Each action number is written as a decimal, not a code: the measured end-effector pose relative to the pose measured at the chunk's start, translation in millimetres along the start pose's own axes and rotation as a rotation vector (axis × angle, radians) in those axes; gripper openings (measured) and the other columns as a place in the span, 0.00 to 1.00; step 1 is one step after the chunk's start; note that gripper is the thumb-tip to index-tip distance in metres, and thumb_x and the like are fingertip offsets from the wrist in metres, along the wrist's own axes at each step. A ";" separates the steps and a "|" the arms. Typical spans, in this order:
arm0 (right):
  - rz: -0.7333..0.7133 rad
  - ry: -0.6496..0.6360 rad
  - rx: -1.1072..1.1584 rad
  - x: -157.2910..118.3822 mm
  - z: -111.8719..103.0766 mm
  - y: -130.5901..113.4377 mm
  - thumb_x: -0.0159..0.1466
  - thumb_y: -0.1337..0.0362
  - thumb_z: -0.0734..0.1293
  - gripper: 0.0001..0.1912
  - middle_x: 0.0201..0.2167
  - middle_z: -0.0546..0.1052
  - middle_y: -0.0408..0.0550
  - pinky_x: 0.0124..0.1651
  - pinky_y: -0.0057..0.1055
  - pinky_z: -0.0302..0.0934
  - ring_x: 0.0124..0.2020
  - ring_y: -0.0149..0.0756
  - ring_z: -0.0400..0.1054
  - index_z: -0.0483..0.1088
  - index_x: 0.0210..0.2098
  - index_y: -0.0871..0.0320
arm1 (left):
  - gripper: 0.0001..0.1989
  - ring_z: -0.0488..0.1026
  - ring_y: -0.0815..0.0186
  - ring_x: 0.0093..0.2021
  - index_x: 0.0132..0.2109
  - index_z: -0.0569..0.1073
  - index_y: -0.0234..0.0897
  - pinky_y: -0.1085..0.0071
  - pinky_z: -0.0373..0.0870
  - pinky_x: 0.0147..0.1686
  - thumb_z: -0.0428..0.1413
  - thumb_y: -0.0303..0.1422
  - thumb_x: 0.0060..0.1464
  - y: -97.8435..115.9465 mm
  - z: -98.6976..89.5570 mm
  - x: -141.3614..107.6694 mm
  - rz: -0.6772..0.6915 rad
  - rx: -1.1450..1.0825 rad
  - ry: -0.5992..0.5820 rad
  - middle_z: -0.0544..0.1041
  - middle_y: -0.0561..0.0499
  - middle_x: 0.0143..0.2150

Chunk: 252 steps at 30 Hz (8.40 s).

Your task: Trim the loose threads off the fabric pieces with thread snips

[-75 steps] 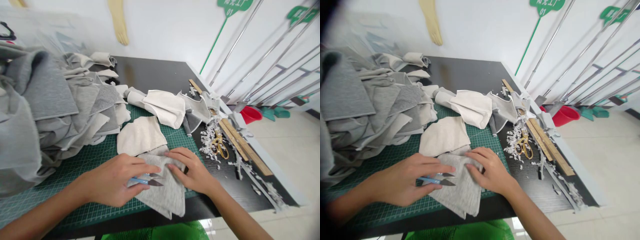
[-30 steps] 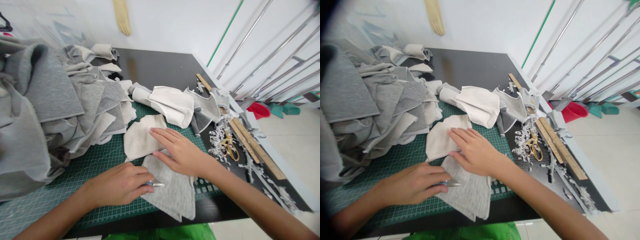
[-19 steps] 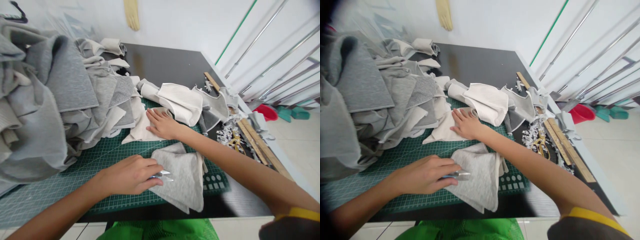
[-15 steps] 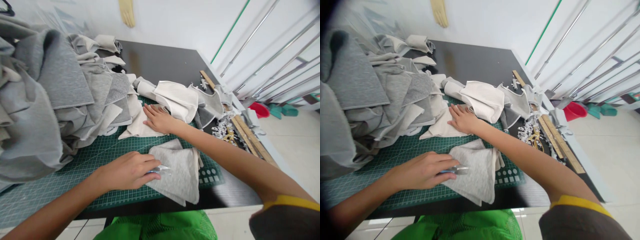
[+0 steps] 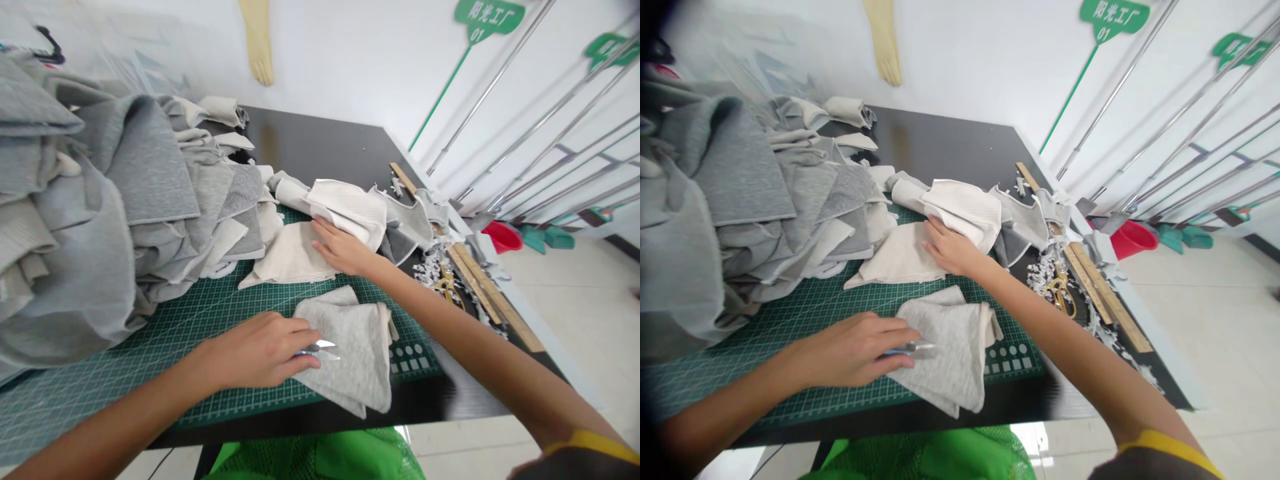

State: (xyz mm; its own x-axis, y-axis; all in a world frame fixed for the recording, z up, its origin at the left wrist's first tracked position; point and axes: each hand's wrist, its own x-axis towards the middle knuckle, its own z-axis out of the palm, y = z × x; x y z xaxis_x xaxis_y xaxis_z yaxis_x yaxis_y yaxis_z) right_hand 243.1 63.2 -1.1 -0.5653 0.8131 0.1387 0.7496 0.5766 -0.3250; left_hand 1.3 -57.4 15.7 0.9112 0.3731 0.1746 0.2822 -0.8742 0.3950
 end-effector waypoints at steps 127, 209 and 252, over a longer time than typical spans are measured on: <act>0.101 0.471 0.398 -136.6 -29.5 -25.8 0.74 0.65 0.61 0.18 0.58 0.78 0.51 0.63 0.47 0.67 0.59 0.42 0.72 0.69 0.62 0.50 | 0.13 0.77 0.66 0.28 0.56 0.69 0.32 0.67 0.69 0.23 0.44 0.34 0.75 7.7 -8.2 2.3 0.113 0.257 0.135 0.78 0.52 0.37; 0.038 0.137 -0.097 -85.3 -114.8 -7.4 0.72 0.59 0.65 0.10 0.52 0.77 0.53 0.52 0.49 0.71 0.51 0.50 0.75 0.77 0.48 0.52 | 0.15 0.78 0.63 0.32 0.51 0.78 0.35 0.68 0.71 0.30 0.53 0.40 0.71 -58.0 -14.2 -34.2 -0.149 0.042 0.274 0.81 0.48 0.38; -0.317 -0.062 -0.275 -56.1 3.0 -90.8 0.72 0.70 0.58 0.19 0.55 0.76 0.58 0.39 0.37 0.75 0.49 0.45 0.73 0.71 0.59 0.61 | 0.14 0.79 0.63 0.36 0.51 0.76 0.32 0.69 0.76 0.37 0.49 0.35 0.73 -62.2 -11.8 -28.7 -0.242 0.217 0.502 0.80 0.47 0.38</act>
State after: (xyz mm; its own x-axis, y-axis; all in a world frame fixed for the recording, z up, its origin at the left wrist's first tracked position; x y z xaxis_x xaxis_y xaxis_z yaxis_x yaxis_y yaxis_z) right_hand 205.8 -35.0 17.8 -0.7961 0.5905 0.1322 0.5944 0.8041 -0.0123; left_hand -45.9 -10.1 -3.2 0.5748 0.6246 0.5286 0.5671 -0.7698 0.2929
